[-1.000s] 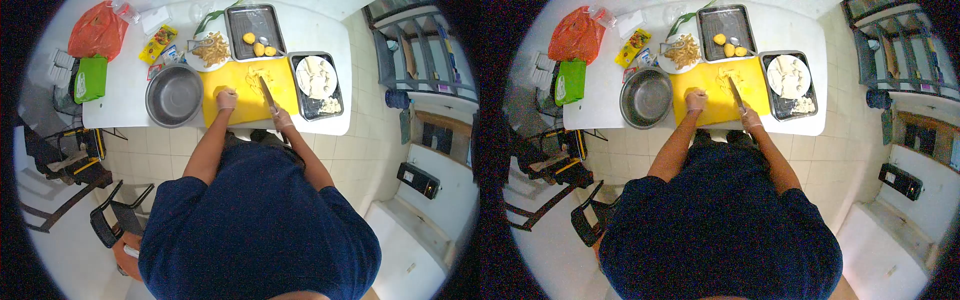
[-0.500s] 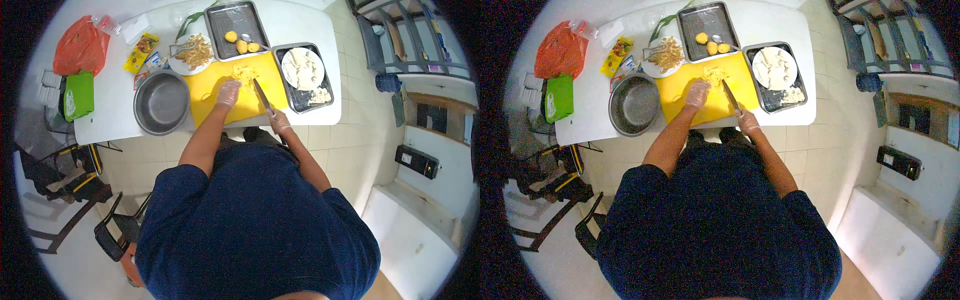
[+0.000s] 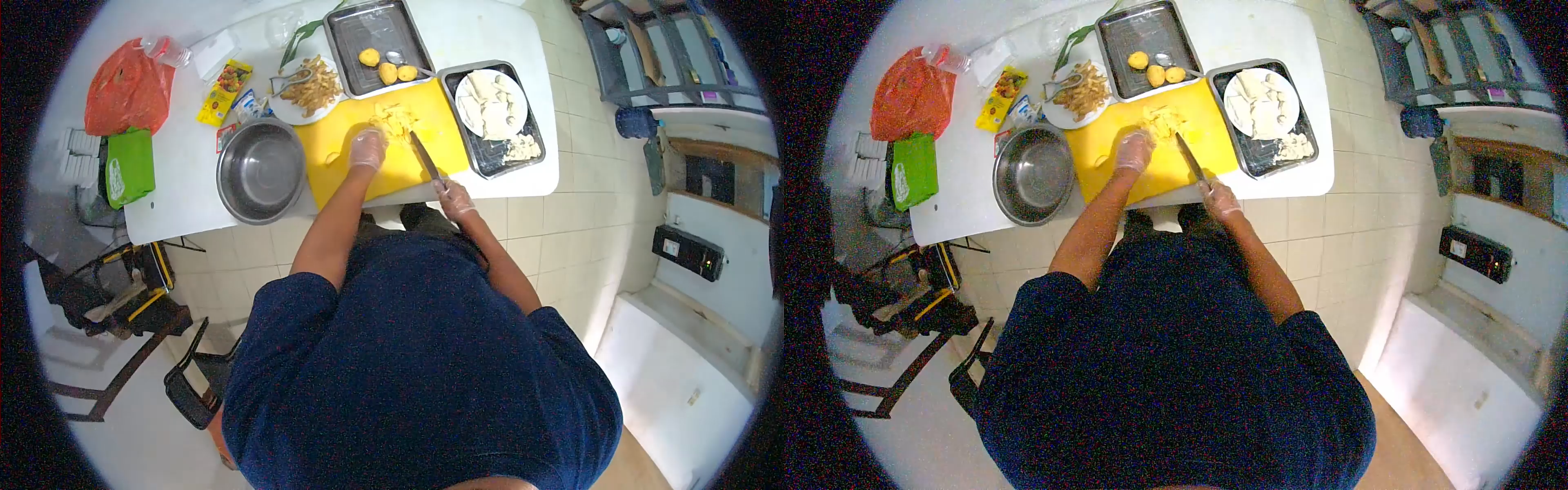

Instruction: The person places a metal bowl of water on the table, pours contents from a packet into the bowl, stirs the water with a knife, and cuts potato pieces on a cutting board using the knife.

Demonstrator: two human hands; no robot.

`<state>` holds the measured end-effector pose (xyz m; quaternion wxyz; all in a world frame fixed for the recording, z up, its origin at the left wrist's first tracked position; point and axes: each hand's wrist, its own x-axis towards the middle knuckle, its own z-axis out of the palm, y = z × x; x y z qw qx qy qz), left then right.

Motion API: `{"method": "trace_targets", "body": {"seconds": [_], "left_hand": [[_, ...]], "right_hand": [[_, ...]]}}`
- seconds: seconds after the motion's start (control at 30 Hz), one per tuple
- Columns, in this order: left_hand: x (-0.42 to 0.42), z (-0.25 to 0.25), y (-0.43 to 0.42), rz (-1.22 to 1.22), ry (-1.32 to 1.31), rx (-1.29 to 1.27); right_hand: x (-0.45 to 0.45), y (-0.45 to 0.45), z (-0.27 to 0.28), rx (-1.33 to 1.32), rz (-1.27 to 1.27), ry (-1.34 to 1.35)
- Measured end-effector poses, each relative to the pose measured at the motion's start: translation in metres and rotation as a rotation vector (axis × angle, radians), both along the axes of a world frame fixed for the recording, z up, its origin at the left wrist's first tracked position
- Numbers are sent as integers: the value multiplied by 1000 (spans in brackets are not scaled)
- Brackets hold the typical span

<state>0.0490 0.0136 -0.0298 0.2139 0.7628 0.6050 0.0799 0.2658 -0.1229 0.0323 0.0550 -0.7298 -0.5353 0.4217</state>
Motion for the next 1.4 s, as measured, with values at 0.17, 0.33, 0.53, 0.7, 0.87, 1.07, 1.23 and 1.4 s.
{"method": "trace_targets", "body": {"seconds": [0.17, 0.33, 0.53, 0.7, 0.87, 1.07, 1.23, 1.4], "left_hand": [[-28, 27, -10, 71, -181, 262], [-73, 28, -36, 227, 1, 356], [-100, 11, -51, 352, -103, 133], [-98, -22, -39, 405, -144, 57], [-86, -62, -35, 800, -1088, -482], [-74, -22, -43, 431, -335, 260], [-69, 1, -29, 102, -294, 201], [-70, 8, -19, 198, -26, -74]], "right_hand": [[-8, 16, 16, -93, 165, -92], [-24, 24, -10, -127, 354, -138], [-23, 43, 13, -67, 187, -95], [-6, 41, 11, 32, 108, -53], [-14, 39, 6, -35, 231, -24], [-42, 34, -2, -21, 530, -83], [-47, 40, -5, -117, 558, -155], [-33, 38, -3, -60, 360, -193]]}}
